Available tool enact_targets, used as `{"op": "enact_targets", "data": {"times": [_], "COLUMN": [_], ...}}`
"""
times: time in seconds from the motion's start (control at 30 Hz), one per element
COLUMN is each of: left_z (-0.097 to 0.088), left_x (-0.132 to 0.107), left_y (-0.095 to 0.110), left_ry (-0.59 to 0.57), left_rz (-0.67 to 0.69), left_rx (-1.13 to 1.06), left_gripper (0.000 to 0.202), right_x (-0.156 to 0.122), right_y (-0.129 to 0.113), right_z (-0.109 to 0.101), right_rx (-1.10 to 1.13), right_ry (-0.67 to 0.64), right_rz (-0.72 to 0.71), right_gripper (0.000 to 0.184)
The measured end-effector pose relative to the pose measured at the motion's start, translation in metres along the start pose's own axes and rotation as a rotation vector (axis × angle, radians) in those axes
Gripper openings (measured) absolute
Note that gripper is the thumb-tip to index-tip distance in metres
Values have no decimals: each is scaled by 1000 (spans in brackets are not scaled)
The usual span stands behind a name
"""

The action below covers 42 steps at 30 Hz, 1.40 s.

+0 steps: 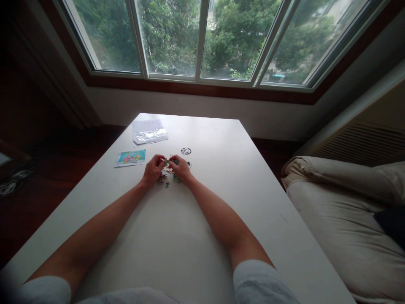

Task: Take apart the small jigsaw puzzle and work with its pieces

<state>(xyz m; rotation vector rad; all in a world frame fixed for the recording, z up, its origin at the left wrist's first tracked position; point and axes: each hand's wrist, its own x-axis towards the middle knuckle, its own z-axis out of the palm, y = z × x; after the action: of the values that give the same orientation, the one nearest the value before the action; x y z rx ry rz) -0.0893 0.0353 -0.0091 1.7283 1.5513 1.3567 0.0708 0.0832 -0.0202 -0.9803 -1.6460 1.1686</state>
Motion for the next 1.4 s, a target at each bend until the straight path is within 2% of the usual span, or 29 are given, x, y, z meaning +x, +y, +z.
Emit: {"op": "enact_targets", "data": {"times": [0.1, 0.33, 0.63, 0.8, 0.93, 1.13, 1.27, 1.4], "left_z": [2, 1, 0, -1, -1, -3, -2, 2], "left_x": [-1, 1, 2, 4, 4, 5, 4, 0], "left_y": [0, -2, -2, -4, -5, -10, -6, 2], "left_ry": [-30, 29, 34, 83, 77, 89, 21, -111], "left_rz": [42, -4, 50, 46, 20, 3, 56, 165], "left_rx": [-3, 66, 127, 158, 178, 245, 270, 316], "left_gripper": [19, 17, 14, 13, 13, 14, 14, 14], "right_x": [1, 0, -1, 1, 4, 4, 0, -6], "right_y": [1, 2, 0, 0, 3, 5, -4, -16], "right_z": [-1, 1, -1, 0, 0, 0, 1, 2], "right_rx": [-17, -7, -67, 112, 277, 310, 376, 451], "right_ry": [27, 10, -17, -9, 25, 35, 42, 33], "right_rz": [11, -28, -42, 8, 18, 10, -22, -42], "right_gripper": [26, 26, 27, 26, 19, 20, 24, 29]}}
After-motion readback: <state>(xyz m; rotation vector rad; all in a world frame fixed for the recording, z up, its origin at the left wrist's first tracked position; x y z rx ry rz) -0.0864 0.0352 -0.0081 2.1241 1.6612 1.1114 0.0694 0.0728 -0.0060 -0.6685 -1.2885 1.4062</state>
